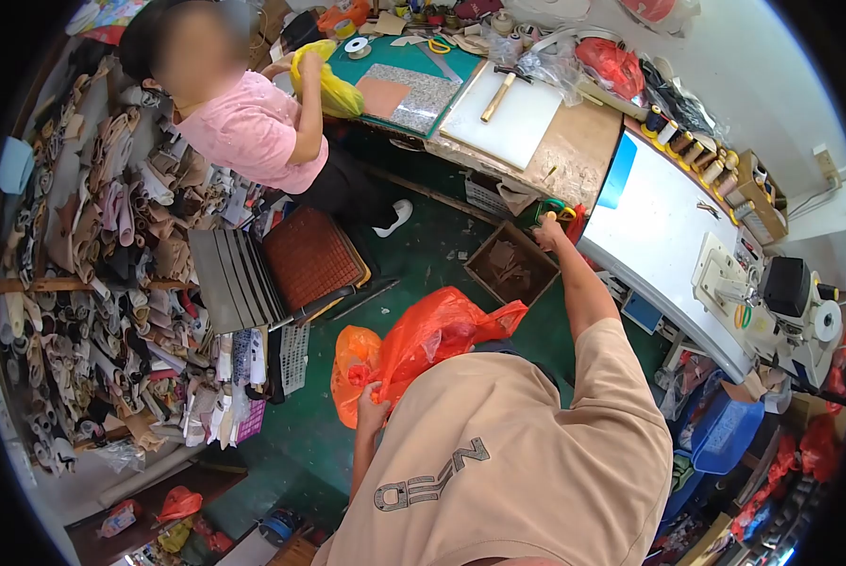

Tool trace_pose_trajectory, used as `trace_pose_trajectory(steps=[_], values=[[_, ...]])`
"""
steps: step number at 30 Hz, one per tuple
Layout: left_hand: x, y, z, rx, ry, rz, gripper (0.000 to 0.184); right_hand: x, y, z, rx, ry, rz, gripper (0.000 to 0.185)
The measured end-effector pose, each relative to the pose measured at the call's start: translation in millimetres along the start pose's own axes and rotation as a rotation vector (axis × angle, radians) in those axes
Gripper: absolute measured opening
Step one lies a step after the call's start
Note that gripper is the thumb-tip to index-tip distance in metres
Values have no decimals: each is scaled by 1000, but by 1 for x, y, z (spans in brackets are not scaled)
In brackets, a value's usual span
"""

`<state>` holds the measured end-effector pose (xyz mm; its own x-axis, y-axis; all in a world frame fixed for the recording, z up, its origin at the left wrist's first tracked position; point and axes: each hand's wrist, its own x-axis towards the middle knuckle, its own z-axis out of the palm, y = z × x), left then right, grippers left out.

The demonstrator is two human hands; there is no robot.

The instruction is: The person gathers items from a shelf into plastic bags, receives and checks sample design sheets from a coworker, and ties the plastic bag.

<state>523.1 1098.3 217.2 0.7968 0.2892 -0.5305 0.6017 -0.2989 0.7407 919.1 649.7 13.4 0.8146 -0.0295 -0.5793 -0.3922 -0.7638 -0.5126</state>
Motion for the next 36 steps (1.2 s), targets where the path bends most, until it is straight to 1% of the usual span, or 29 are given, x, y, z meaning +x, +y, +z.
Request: trace_pose_trajectory(steps=[1,3,5,6,8,9,10,11,12,13,14,15,16,17,19,21,22,24,27,29,31,32,35,36], values=[[4,-1,-1,5,-1,-7,49,-3,2,0,111,-27,11,34],[5,1,-2,11,-8,-33,48,-50,-17,-14,325,-88,43,20],[13,-10,-3,36,-10,30,48,-61,-2,-28,511,-226,7,14],[19,-14,-3,49,-11,66,48,-64,4,-33,607,-293,-14,14],[21,0,-3,-16,-46,-28,47,-97,-15,-64,383,-199,-113,22],[22,6,-5,-49,-61,-77,47,-136,-47,-89,432,-129,-200,25],[26,1,-5,-59,-66,-50,47,-181,-85,-114,479,-61,-284,27],[33,-8,-4,-69,-73,-23,47,-211,-109,-137,637,-150,-321,33],[38,-12,-4,-78,-79,6,47,-248,-136,-156,756,-134,-389,37],[40,-10,-6,-75,-109,-42,47,-286,-163,-178,877,-205,-524,39],[43,-5,-8,-69,-140,-90,47,-316,-179,-195,970,-323,-774,41],[47,-2,-9,-62,-173,-136,47,-353,-200,-203,1002,-256,-959,51],[52,-1,-11,-51,-180,-130,47,-386,-216,-212,1022,-237,-1160,53],[56,-3,-11,-38,-189,-126,47,-417,-225,-219,1068,-293,-1218,54],[63,-1,-11,-20,-218,-111,47,-465,-242,-219,1126,-335,-1455,52],[67,2,-12,-11,-251,-95,47,-499,-257,-217,1173,-352,-1646,50],[70,1,-13,-16,-266,-86,47,-507,-261,-215,1198,-355,-1707,50],[76,-1,-15,-34,-291,-68,48,-522,-269,-212,1229,-348,-1798,48],[76,7,-18,3,-308,-112,48,-532,-276,-210,1261,-332,-1875,45],[90,-21,-16,-31,-295,-49,48,-536,-279,-209,1276,-326,-1910,44],[93,-34,-17,-59,-278,-3,48,-538,-283,-206,1298,-333,-1942,42],[93,-30,-21,25,-295,-66,48,-539,-284,-205,1305,-331,-1963,41],[92,-29,-22,36,-282,-29,48,-543,-288,-204,1330,-331,-2018,39],[89,-27,-18,-13,-248,84,49,-543,-288,-202,1341,-331,-2028,38]])
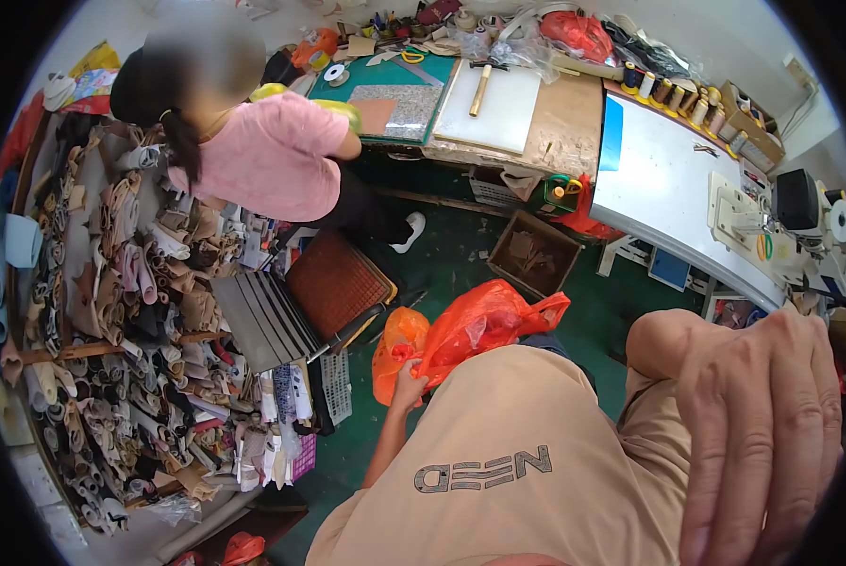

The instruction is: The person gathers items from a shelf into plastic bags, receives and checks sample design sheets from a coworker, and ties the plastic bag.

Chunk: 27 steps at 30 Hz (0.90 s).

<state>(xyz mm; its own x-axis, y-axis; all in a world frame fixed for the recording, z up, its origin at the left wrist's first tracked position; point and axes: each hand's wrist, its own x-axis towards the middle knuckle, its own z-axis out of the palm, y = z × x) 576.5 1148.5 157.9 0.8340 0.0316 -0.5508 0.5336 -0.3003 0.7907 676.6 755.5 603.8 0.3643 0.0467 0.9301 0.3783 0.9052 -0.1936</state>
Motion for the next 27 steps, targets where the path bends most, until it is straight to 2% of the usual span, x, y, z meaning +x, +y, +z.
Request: trace_pose_trajectory(steps=[3,6,10,12,15,21,24,25,27], values=[[-4,4,-1,-32,-18,-56,47,1,-3,4,20,-10,-49,35],[3,-26,-2,-120,-23,-66,46,2,-6,7,37,-21,-74,33],[-3,-22,3,2,15,-41,46,4,-5,7,61,-20,-96,30],[-12,11,4,90,14,-67,47,4,-5,4,71,-14,-106,29],[-2,-19,2,-39,13,-99,47,5,-2,-2,102,-8,-126,27],[-4,-18,1,126,30,-94,46,8,16,-17,186,30,-120,23],[-3,-24,3,94,51,-47,45,13,23,-21,243,47,-123,22],[-5,-24,4,138,34,-109,45,15,25,-22,283,46,-131,22],[-22,27,5,203,33,-234,45,16,29,-22,376,62,-172,21]])
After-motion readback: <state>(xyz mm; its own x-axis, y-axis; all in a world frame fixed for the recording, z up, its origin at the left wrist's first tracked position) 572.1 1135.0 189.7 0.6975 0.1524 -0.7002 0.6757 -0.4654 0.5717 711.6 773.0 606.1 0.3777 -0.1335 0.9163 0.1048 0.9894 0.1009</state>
